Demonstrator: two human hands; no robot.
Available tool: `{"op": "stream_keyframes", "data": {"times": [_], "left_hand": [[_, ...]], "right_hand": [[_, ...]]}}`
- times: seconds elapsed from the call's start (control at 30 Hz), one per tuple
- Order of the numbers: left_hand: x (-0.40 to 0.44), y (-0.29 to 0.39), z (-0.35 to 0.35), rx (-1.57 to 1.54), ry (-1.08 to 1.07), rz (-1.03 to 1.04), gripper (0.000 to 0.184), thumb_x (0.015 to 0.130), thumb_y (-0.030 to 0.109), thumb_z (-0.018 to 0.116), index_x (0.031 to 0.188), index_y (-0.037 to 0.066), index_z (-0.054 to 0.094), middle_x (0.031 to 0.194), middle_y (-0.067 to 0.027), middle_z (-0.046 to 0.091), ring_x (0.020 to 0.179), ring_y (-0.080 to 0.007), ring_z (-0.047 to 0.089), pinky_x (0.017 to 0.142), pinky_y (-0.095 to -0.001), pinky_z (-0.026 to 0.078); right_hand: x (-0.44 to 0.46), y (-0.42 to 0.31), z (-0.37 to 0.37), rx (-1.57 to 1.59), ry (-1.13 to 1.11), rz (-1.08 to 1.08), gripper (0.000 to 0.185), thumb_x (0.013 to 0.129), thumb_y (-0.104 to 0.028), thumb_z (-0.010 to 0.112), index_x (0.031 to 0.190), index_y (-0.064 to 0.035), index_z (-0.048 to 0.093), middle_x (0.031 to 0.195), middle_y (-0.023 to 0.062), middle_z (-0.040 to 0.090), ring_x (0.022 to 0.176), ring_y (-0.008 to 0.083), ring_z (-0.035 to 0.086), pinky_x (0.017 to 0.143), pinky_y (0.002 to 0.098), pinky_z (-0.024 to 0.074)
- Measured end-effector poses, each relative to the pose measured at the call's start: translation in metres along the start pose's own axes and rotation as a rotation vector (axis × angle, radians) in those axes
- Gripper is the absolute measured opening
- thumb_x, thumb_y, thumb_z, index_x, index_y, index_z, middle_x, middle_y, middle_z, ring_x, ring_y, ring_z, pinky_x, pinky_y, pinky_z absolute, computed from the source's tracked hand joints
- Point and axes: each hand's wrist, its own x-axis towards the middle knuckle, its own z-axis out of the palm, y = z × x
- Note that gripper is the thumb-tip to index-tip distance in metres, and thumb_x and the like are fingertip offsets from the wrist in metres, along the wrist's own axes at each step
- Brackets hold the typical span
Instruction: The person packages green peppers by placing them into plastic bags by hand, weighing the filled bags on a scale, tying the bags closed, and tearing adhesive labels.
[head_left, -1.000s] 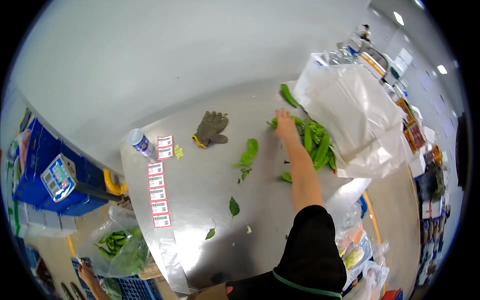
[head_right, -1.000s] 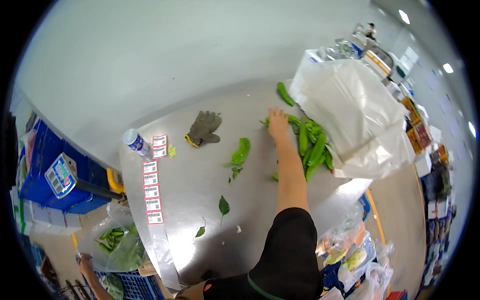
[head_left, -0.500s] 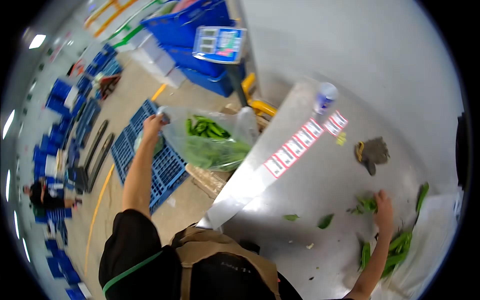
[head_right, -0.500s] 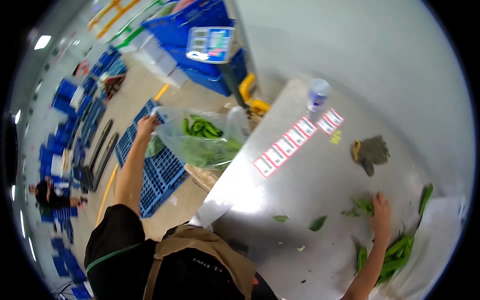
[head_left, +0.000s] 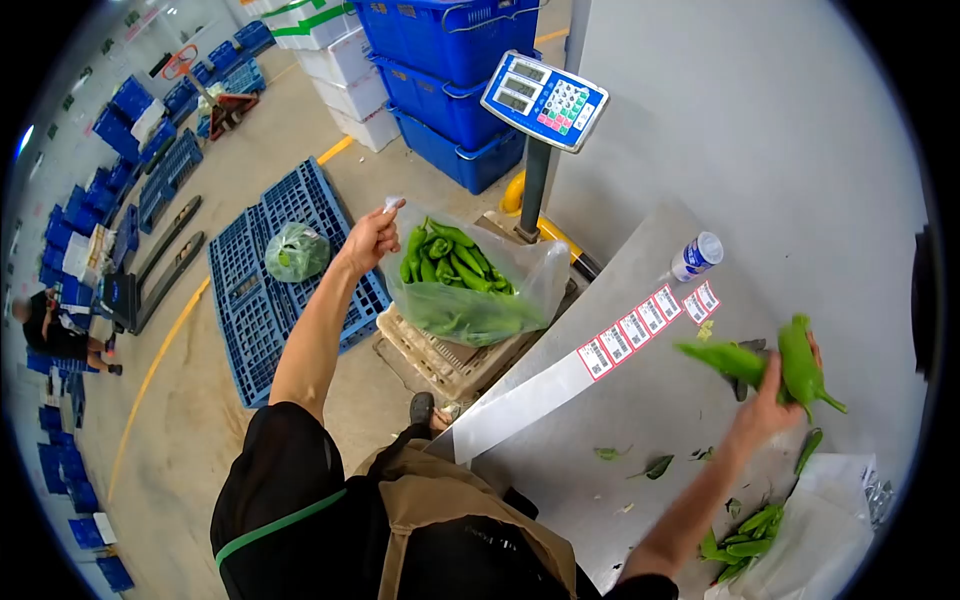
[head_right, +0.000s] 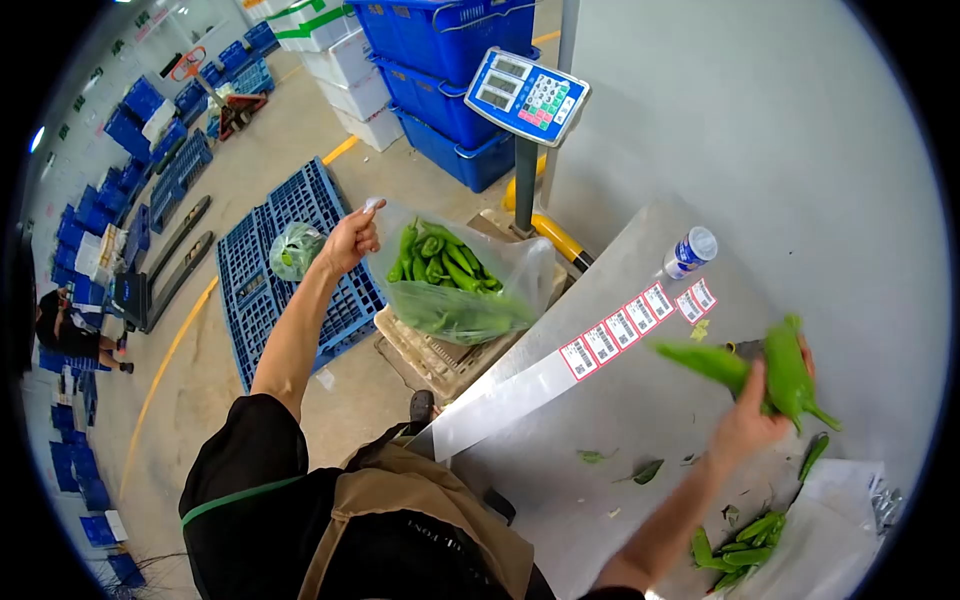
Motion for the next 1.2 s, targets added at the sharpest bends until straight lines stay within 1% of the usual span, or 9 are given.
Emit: {"op": "stream_keyframes", "data": {"times": [0.23, 0.43, 0.53, 0.73, 0.83, 0.93, 1.03, 1.1, 1.2], "left_hand": [[-0.006, -0.006, 0.001, -0.179, -0.083, -0.041, 0.039, 0.098, 0.032, 0.039, 0.135, 0.02, 0.035, 0.059, 0.0056, 0.019, 0.05, -0.0094, 0.022, 0.055, -0.0275, 0.029], [-0.004, -0.005, 0.002, -0.234, -0.068, -0.029, 0.041, 0.097, 0.036, 0.042, 0.134, 0.02, 0.037, 0.057, 0.0063, 0.021, 0.048, -0.0081, 0.022, 0.053, -0.0262, 0.027], [0.004, -0.014, -0.008, -0.299, -0.123, -0.041, 0.032, 0.095, 0.033, 0.046, 0.124, 0.019, 0.045, 0.056, 0.007, 0.024, 0.048, -0.0071, 0.024, 0.047, -0.0228, 0.025], [0.012, -0.02, -0.009, -0.226, -0.077, -0.029, 0.008, 0.093, 0.018, 0.05, 0.095, 0.011, 0.052, 0.055, 0.007, 0.032, 0.045, -0.0036, 0.03, 0.041, -0.0175, 0.027], [0.022, -0.023, -0.031, -0.32, 0.225, -0.064, 0.032, 0.098, 0.02, 0.041, 0.128, 0.009, 0.045, 0.056, 0.0062, 0.02, 0.048, -0.0065, 0.018, 0.046, -0.0225, 0.022], [0.029, -0.019, -0.042, -0.133, -0.148, 0.08, 0.052, 0.1, 0.013, 0.034, 0.146, 0.011, 0.012, 0.06, 0.0038, 0.02, 0.05, -0.0079, 0.018, 0.049, -0.0245, 0.023], [0.018, -0.024, 0.0, -0.044, 0.058, 0.088, 0.049, 0.098, 0.009, 0.032, 0.145, 0.007, 0.019, 0.06, 0.0035, 0.022, 0.049, -0.0076, 0.022, 0.047, -0.0247, 0.023], [0.031, -0.03, -0.013, -0.274, -0.037, -0.094, 0.051, 0.094, 0.017, 0.047, 0.142, 0.019, 0.031, 0.059, -0.0057, 0.048, 0.045, -0.0125, 0.029, 0.04, -0.0265, 0.028], [0.04, -0.033, -0.012, -0.189, 0.017, -0.121, 0.047, 0.093, 0.017, 0.047, 0.139, 0.018, 0.036, 0.058, -0.0018, 0.044, 0.045, -0.0115, 0.027, 0.042, -0.0261, 0.03]], "right_hand": [[-0.113, -0.016, 0.258, 0.362, -0.164, 0.04, 0.054, 0.074, -0.005, 0.072, 0.124, -0.0033, 0.051, 0.122, 0.0106, 0.054, 0.108, 0.0205, 0.053, 0.091, 0.0328, 0.0427], [-0.27, 0.045, 0.311, 0.149, -0.969, 0.103, 0.06, 0.069, -0.012, 0.073, 0.123, -0.0027, 0.048, 0.124, 0.0179, 0.05, 0.115, 0.0334, 0.047, 0.097, 0.0388, 0.039], [-0.25, 0.039, 0.25, 0.113, -1.021, 0.185, 0.048, 0.071, -0.009, 0.071, 0.116, -0.0013, 0.054, 0.12, 0.0167, 0.053, 0.109, 0.0329, 0.052, 0.092, 0.0384, 0.0429], [-0.157, 0.03, -0.008, -0.465, -0.354, 0.117, 0.038, 0.074, 0.0, 0.063, 0.112, 0.0005, 0.055, 0.112, 0.0162, 0.054, 0.102, 0.0313, 0.054, 0.086, 0.0372, 0.0452], [-0.164, 0.067, -0.16, -1.177, -0.313, 0.304, 0.058, 0.071, -0.004, 0.066, 0.125, -0.004, 0.044, 0.126, 0.0184, 0.044, 0.117, 0.0351, 0.043, 0.094, 0.0438, 0.0373], [-0.208, 0.099, -0.282, -1.608, -0.335, 0.536, 0.076, 0.065, -0.007, 0.067, 0.133, -0.0077, 0.035, 0.136, 0.0192, 0.034, 0.124, 0.0399, 0.033, 0.098, 0.0511, 0.0297], [-0.224, 0.088, -0.345, -1.716, -0.455, 0.549, 0.066, 0.067, -0.006, 0.062, 0.129, -0.0038, 0.04, 0.127, 0.0189, 0.042, 0.117, 0.0402, 0.039, 0.095, 0.0513, 0.0322], [-0.216, 0.09, -0.355, -1.733, -0.421, 0.401, 0.058, 0.067, -0.006, 0.062, 0.122, -0.003, 0.046, 0.12, 0.0178, 0.045, 0.113, 0.0404, 0.041, 0.095, 0.0503, 0.0329], [-0.202, 0.117, -0.364, -1.727, -0.476, 0.46, 0.047, 0.064, -0.01, 0.065, 0.108, -0.0016, 0.053, 0.109, 0.0164, 0.049, 0.107, 0.0384, 0.043, 0.092, 0.0487, 0.0344]]}}
